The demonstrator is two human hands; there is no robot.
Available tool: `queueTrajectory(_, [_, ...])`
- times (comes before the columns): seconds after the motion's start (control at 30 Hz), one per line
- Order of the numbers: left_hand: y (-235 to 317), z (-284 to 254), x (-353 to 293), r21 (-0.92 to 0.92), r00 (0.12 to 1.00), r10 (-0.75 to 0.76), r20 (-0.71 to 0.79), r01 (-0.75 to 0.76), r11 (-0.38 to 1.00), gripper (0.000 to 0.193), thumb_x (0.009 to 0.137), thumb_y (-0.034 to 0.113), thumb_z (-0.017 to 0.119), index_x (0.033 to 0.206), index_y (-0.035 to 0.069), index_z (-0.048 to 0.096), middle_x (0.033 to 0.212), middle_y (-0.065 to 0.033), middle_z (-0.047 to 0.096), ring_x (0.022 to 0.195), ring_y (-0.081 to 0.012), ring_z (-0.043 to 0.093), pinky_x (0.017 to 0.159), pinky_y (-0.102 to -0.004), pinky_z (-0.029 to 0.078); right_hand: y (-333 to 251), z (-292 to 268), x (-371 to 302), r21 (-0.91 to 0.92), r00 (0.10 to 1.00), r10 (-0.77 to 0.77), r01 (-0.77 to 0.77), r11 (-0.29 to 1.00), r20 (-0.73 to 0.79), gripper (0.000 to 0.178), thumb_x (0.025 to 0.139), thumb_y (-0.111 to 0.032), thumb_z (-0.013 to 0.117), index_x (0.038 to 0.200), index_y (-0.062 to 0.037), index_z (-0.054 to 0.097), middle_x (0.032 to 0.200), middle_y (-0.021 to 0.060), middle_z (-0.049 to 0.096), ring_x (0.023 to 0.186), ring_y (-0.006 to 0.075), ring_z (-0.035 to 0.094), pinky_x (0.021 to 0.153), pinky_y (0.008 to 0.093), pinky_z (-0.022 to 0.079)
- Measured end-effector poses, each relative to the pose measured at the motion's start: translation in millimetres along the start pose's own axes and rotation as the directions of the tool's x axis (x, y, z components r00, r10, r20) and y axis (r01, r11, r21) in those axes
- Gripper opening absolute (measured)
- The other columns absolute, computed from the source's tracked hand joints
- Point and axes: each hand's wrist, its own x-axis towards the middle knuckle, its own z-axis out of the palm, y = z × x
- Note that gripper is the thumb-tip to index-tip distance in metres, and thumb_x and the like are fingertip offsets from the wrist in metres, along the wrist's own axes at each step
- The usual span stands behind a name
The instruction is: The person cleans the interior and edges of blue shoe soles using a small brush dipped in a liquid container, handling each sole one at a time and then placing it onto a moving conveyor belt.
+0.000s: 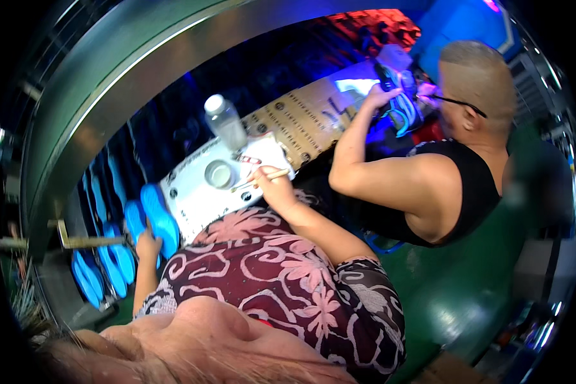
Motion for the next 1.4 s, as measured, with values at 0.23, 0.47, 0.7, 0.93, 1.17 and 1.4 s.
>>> queueTrajectory(0.23, [20, -28, -6, -0.093, 1.0, -0.013, -0.001, 0.013, 0.996, 0.04, 0.068, 0.029, 0.059, 0.095, 0.001, 0.054, 0.084, -0.0239, 0.061, 0.081, -0.0379, 0.059, 0.071, -0.0446, 0.047, 16, -6, 2, -0.049, 1.0, 0.015, -0.015, 0.999, -0.013, 0.033, 0.092, -0.022, 0.046, 0.075, 0.0017, 0.061, 0.064, 0.0037, 0.057, 0.059, 0.009, 0.051, 0.057, 0.0221, 0.04])
queueTrajectory(0.47, [5, 16, -7, -0.919, 0.954, -0.104, 0.28, 0.298, 0.257, 0.025, 0.074, 0.023, 0.058, 0.088, 0.004, 0.048, 0.06, -0.0106, 0.055, 0.047, -0.0208, 0.05, 0.046, -0.0331, 0.04, 4, 1, 7, -0.053, 0.997, 0.054, -0.051, 0.997, 0.05, 0.036, 0.092, -0.024, 0.046, 0.075, 0.0038, 0.061, 0.064, 0.0051, 0.056, 0.059, 0.0096, 0.05, 0.058, 0.0221, 0.04])
queueTrajectory(0.7, [49, -29, -34, -0.821, 0.888, 0.215, 0.406, 0.458, -0.342, 0.025, 0.076, 0.02, 0.058, 0.094, 0.007, 0.048, 0.076, -0.0042, 0.056, 0.049, -0.0095, 0.047, 0.041, -0.0201, 0.037, -9, 3, 10, -0.1, 0.997, 0.051, -0.045, 0.994, 0.057, 0.037, 0.092, -0.027, 0.046, 0.076, 0.0037, 0.06, 0.067, 0.0067, 0.056, 0.064, 0.0112, 0.05, 0.062, 0.0235, 0.039])
queueTrajectory(0.93, [130, -82, -51, -0.987, 0.982, 0.114, -0.151, -0.142, -0.081, 0.051, 0.077, 0.008, 0.059, 0.12, 0.002, 0.032, 0.103, -0.0114, 0.054, 0.082, -0.0155, 0.058, 0.059, -0.0263, 0.051, -40, 20, 13, -0.041, 0.988, -0.086, 0.092, 0.995, 0.125, 0.037, 0.092, -0.026, 0.045, 0.076, 0.0041, 0.061, 0.068, 0.0078, 0.058, 0.065, 0.0126, 0.052, 0.064, 0.0252, 0.04])
queueTrajectory(1.17, [166, -101, -50, -0.909, 0.911, 0.19, -0.366, -0.394, 0.139, 0.049, 0.077, 0.002, 0.055, 0.12, -0.003, 0.034, 0.111, -0.0139, 0.051, 0.099, -0.0203, 0.053, 0.089, -0.0322, 0.041, -55, 37, 17, -0.229, 0.79, -0.522, 0.6, 0.766, 0.321, 0.026, 0.085, -0.016, 0.052, 0.064, -0.0039, 0.062, 0.06, 0.0049, 0.057, 0.058, 0.0199, 0.051, 0.066, 0.0307, 0.039])
queueTrajectory(1.4, [176, -98, -53, -0.877, 0.88, 0.166, -0.444, -0.465, 0.122, 0.044, 0.073, 0.002, 0.058, 0.113, -0.004, 0.039, 0.099, -0.0141, 0.058, 0.087, -0.0174, 0.059, 0.076, -0.028, 0.048, -51, 40, 16, -0.332, 0.722, -0.547, 0.686, 0.648, 0.423, 0.023, 0.083, -0.014, 0.053, 0.064, -0.0041, 0.061, 0.06, 0.0046, 0.058, 0.057, 0.019, 0.052, 0.072, 0.0317, 0.038])
